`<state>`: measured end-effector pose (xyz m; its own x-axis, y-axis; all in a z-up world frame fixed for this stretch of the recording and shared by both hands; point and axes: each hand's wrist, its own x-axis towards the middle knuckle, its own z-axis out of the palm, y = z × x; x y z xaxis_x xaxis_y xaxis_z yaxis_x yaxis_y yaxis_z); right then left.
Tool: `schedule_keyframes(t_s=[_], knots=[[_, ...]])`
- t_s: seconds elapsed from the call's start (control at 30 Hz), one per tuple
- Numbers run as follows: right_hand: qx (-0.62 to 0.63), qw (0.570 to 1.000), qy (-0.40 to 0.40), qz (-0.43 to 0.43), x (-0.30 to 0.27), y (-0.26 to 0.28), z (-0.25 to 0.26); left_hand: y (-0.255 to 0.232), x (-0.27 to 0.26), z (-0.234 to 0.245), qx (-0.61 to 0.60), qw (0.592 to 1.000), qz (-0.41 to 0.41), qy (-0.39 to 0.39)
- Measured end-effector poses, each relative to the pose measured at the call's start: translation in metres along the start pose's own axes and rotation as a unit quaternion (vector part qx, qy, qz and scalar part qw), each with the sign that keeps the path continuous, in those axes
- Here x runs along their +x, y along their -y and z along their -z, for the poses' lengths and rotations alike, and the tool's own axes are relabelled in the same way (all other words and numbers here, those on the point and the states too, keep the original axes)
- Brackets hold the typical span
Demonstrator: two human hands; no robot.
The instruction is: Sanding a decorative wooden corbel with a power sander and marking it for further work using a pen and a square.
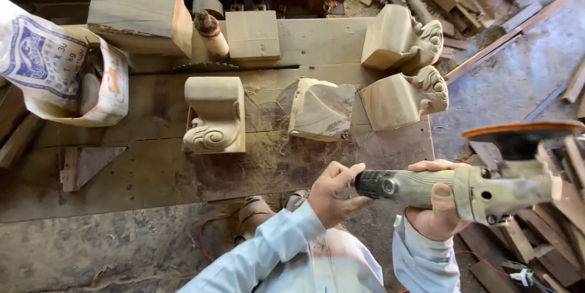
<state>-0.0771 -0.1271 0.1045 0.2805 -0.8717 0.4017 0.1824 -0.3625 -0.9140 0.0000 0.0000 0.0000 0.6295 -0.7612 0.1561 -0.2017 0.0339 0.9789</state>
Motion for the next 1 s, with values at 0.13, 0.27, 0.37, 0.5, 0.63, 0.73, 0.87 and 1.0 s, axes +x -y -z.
schedule_keyframes(t_s=[0.13,0.27,0.37,0.5,0.63,0.73,0.87,1.0], knots=[[0.029,0.999,-0.031,-0.006,-0.019,0.002,-0.020,0.000,0.006,0.009,-0.028,0.999,0.015,0.023],[-0.120,0.985,-0.023,0.119,-0.027,0.013,-0.040,0.016,-0.001,0.005,-0.076,0.995,0.064,0.017],[-0.256,0.941,0.103,0.197,-0.016,-0.015,0.003,0.005,-0.002,0.018,-0.079,0.993,0.048,0.072],[-0.213,0.969,0.111,-0.067,-0.009,0.022,-0.008,0.036,-0.015,0.027,-0.017,0.974,-0.063,0.215],[-0.370,0.903,0.163,-0.146,0.011,0.023,0.012,0.052,0.015,0.098,-0.127,0.986,-0.065,-0.082],[-0.423,0.829,0.213,-0.296,0.014,0.031,-0.012,0.115,0.042,0.123,0.064,0.986,-0.065,-0.141],[-0.437,0.785,0.226,-0.376,0.010,0.034,-0.057,0.186,0.083,0.109,0.086,0.988,-0.099,-0.082],[-0.420,0.775,0.290,-0.374,0.028,0.023,-0.098,0.177,0.113,0.121,0.125,0.989,-0.078,0.025]])
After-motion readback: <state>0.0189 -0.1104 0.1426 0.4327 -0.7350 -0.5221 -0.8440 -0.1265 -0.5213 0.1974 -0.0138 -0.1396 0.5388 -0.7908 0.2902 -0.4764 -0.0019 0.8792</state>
